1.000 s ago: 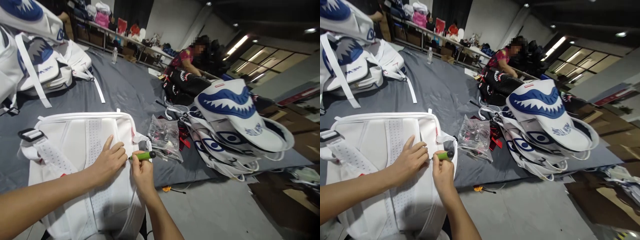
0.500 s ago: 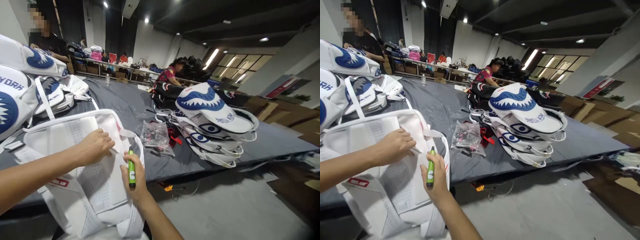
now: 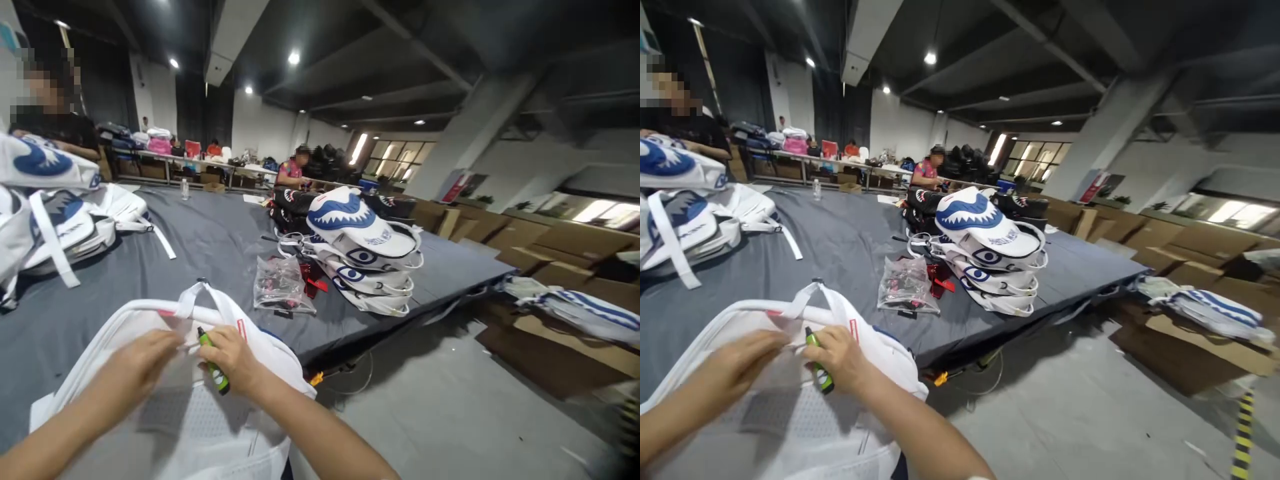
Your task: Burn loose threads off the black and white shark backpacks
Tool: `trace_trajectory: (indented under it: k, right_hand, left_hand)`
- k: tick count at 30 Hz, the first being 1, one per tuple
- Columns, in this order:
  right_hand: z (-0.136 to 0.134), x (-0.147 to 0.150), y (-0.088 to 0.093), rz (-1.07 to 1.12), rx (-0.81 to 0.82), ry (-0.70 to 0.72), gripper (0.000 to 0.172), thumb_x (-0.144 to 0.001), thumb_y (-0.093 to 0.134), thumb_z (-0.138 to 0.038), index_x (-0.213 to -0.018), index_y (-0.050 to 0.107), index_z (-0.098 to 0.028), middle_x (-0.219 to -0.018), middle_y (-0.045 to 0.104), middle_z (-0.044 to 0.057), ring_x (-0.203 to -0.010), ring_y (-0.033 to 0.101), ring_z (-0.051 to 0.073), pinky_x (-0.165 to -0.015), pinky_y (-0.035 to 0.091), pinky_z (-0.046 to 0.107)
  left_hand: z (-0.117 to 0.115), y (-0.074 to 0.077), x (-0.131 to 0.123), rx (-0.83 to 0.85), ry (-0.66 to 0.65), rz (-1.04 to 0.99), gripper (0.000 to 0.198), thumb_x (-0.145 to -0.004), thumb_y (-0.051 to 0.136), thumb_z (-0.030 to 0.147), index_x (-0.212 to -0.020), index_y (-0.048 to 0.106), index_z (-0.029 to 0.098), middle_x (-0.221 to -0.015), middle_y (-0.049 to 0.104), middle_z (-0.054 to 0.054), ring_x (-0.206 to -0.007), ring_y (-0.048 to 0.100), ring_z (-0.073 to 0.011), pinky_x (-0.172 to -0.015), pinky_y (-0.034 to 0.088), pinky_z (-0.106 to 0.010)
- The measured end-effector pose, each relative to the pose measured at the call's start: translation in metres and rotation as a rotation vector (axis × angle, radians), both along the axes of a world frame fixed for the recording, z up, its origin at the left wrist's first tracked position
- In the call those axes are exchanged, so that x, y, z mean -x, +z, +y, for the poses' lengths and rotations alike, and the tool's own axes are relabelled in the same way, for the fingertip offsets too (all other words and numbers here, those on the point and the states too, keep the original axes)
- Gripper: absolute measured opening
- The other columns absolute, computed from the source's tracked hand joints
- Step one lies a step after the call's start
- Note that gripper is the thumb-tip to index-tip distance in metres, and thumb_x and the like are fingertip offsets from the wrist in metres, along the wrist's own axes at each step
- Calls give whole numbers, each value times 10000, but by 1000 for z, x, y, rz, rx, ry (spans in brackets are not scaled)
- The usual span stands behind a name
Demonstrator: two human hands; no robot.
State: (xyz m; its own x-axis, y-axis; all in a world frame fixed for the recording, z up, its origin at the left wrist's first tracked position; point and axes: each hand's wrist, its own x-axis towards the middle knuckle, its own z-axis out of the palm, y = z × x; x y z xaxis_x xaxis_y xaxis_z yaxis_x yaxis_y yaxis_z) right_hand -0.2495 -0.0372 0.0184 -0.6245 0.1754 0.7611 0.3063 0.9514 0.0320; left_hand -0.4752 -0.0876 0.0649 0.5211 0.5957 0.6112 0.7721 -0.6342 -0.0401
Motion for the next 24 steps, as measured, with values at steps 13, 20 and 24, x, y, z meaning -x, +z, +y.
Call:
trace_trajectory:
  k: [13,20,24]
  right_hand:
    - [-23,41,-33,240,329,-21,135,-937,561,-319,-1023,542,-218,-831,610,40,-788,559,190,-720,448,338]
    - [5,12,-12,245,788,68,303,-957,503,-447,-1188,571,-264,-1083,707,71,-1040,649,241,-908,507,402]
    - [13,6,-10,244,1033,-47,405,-957,492,-483,-1291,449,-259,-1003,746,47,-993,694,225,-873,527,372]
  left_hand:
    - [93,9,12,365,219,285,808,-776,702,384,-1474,364,158,-1422,522,-182,-1292,497,-321,-1035,397,-474]
    - [85,3,-2,386,295,526,1224,-668,804,541,-1570,41,223,-1623,141,-212,-1488,147,-403,-1153,141,-638]
    - [94,-8,-3,423,338,508,1117,-748,739,540,-1569,75,174,-1583,264,-210,-1432,282,-382,-1129,253,-573]
